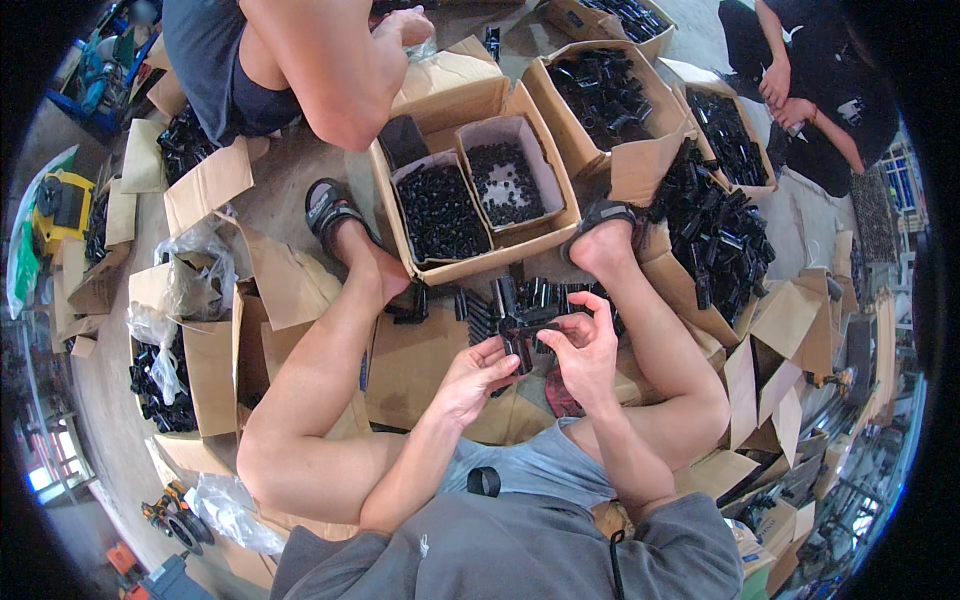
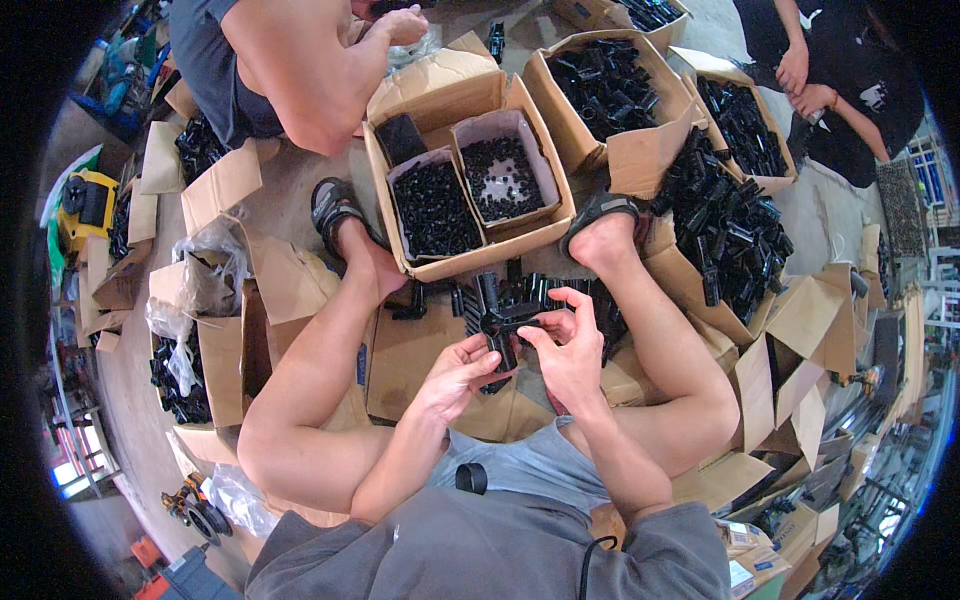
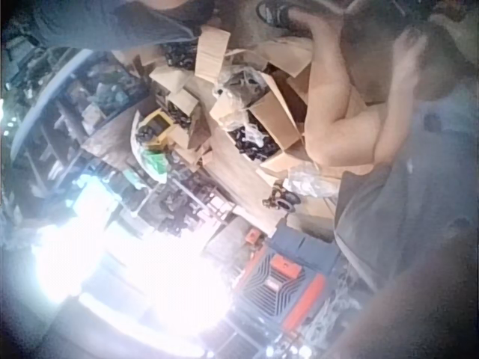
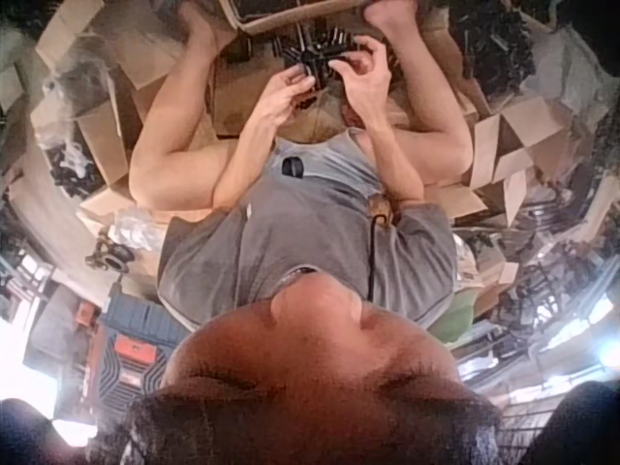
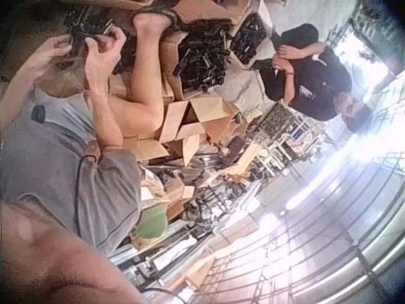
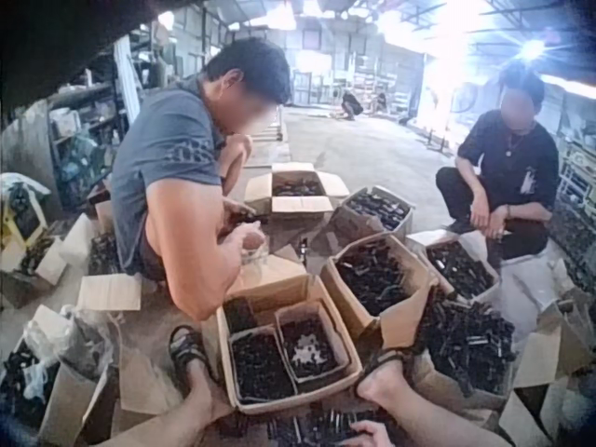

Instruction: The person sorts and assembles small black plastic components while sitting on the floor, handling items from various cardboard boxes and placing them into new boxes.

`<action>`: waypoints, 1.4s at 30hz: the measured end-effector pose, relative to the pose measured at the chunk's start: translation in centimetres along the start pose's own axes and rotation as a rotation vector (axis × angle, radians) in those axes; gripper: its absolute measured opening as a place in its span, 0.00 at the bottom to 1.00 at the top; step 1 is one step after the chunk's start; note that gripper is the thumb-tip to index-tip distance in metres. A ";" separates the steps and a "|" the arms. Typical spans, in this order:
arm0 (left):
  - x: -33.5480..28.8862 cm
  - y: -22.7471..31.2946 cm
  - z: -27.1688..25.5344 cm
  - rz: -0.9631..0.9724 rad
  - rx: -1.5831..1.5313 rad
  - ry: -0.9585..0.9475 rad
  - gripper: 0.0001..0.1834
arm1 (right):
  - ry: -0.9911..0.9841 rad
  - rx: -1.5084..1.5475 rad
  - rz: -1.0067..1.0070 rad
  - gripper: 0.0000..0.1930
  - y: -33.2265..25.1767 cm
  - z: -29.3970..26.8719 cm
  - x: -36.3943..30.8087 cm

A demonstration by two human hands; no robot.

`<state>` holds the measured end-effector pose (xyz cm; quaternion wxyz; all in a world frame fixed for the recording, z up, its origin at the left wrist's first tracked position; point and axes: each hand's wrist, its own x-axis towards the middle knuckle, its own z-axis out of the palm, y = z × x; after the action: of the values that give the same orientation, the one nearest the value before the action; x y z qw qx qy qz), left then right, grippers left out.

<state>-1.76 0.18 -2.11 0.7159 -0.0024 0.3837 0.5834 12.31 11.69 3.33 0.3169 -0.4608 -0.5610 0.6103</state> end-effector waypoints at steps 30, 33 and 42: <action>-1.6 1.5 -2.0 0.330 1.441 0.453 0.40 | -0.615 -1.545 -1.138 0.07 5.3 14.5 20.9; -1.4 0.9 -2.7 0.333 1.416 0.469 0.42 | -0.652 -1.505 -1.144 0.07 4.9 14.8 20.9; -1.1 0.9 -2.6 0.405 1.380 0.478 0.43 | -0.641 -0.862 -0.908 0.08 0.1 11.6 17.7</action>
<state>-3.95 -1.58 -2.94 0.3310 0.3904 0.7994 0.3147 -4.92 23.08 -1.02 0.1487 -0.0631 -0.9555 0.2467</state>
